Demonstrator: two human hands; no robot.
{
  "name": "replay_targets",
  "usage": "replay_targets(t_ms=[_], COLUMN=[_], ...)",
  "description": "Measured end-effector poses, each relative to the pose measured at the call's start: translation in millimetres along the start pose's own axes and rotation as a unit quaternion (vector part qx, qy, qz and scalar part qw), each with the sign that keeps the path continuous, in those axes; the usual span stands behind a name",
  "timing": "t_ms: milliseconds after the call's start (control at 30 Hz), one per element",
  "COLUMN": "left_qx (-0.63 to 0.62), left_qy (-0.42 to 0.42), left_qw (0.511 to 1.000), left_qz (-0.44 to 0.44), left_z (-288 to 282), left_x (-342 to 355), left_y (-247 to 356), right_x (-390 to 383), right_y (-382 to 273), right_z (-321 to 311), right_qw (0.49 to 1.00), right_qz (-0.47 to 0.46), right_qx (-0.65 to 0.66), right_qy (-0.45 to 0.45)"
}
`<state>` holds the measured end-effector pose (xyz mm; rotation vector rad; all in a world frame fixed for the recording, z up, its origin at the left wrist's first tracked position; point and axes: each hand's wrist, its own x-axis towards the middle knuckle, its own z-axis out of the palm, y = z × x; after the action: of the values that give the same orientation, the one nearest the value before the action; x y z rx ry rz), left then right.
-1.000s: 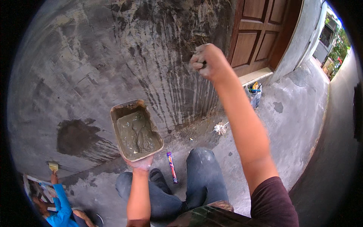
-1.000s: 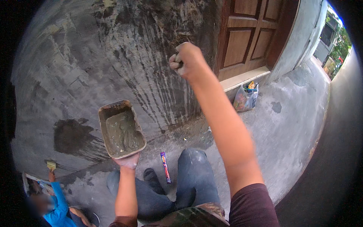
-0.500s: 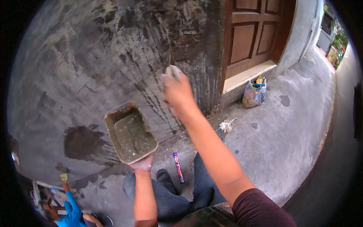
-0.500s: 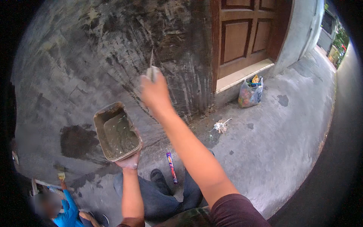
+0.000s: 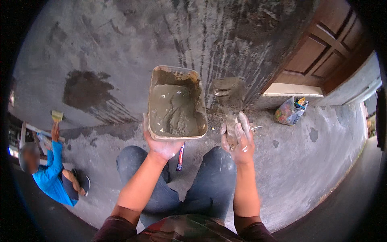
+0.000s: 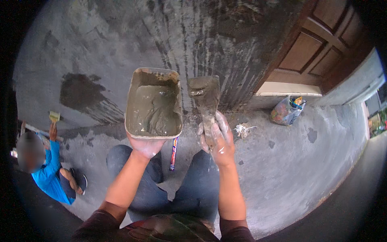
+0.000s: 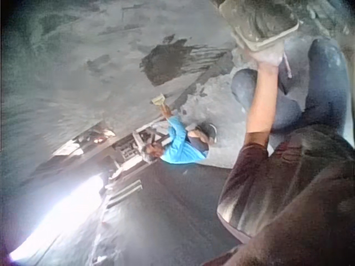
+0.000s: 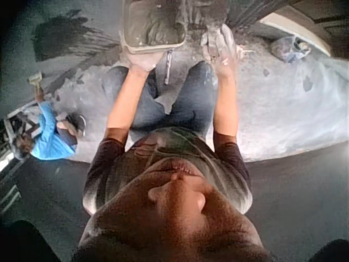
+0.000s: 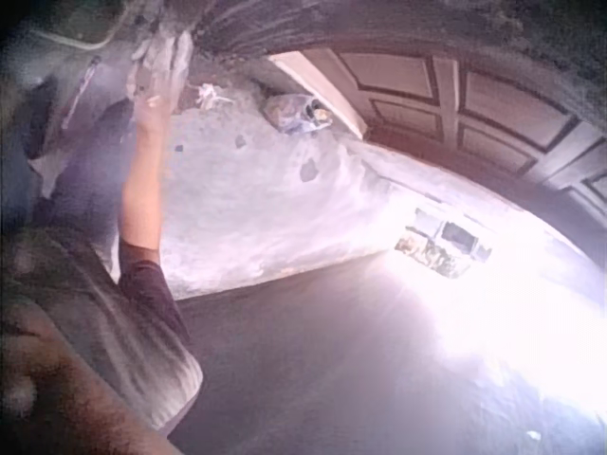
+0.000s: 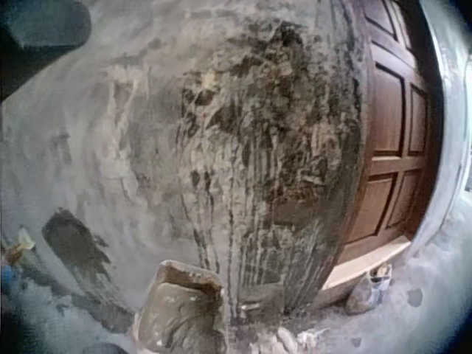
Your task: The person applies plaster to a concrete wall using a trowel and a container. They scoop plaster from the container and spread it onto the wall surface, smoothing it out with the trowel. Another person is visible in the background, also working on the wall.
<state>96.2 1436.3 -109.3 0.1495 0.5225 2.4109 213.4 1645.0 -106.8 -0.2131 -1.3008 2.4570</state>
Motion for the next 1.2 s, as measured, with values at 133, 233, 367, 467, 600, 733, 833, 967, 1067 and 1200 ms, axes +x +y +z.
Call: replay_targets(t_ms=[133, 233, 367, 467, 600, 733, 833, 967, 1067, 1200], left_qx=[-0.042, -0.064, -0.058, -0.074, -0.080, -0.046, -0.056, -0.030, -0.037, -0.013], left_qy=[-0.012, -0.001, 0.017, 0.013, 0.014, 0.054, -0.003, -0.022, -0.045, -0.049], left_qw=[0.999, 0.998, 0.998, 0.997, 0.997, 0.997, 0.997, 0.998, 0.998, 0.998], left_qz=[-0.023, -0.030, -0.015, -0.007, 0.013, 0.039, 0.056, 0.047, 0.000, -0.023], left_z=[1, -2, 0, 3, -8, -11, -11, -9, -18, -14], left_x=[-1, -1, -2, -4, -11, -15, -13, -8, -13, -11], left_y=[-5, -5, -4, 1, 13, 23, 28, 37, 44, 48], right_x=[-1, 0, 6, 7, 6, -4, -16, -11, 16, 60], right_y=[32, 52, 67, 70, 56, 34, 15, -43, -113, -162], right_z=[2, -1, -14, -25, -22, -32, -46, -51, -2, 92], right_qw=[0.998, 0.993, 0.905, 0.820, 0.777, 0.754, 0.686, 0.774, 0.692, 0.738], right_qz=[-0.058, -0.102, -0.281, -0.349, -0.378, -0.342, -0.335, -0.149, -0.150, 0.027], right_qx=[-0.019, -0.062, -0.319, -0.448, -0.496, -0.545, -0.633, -0.611, -0.698, -0.660], right_qy=[0.010, 0.013, -0.037, -0.071, -0.087, -0.134, -0.129, -0.072, -0.106, -0.137])
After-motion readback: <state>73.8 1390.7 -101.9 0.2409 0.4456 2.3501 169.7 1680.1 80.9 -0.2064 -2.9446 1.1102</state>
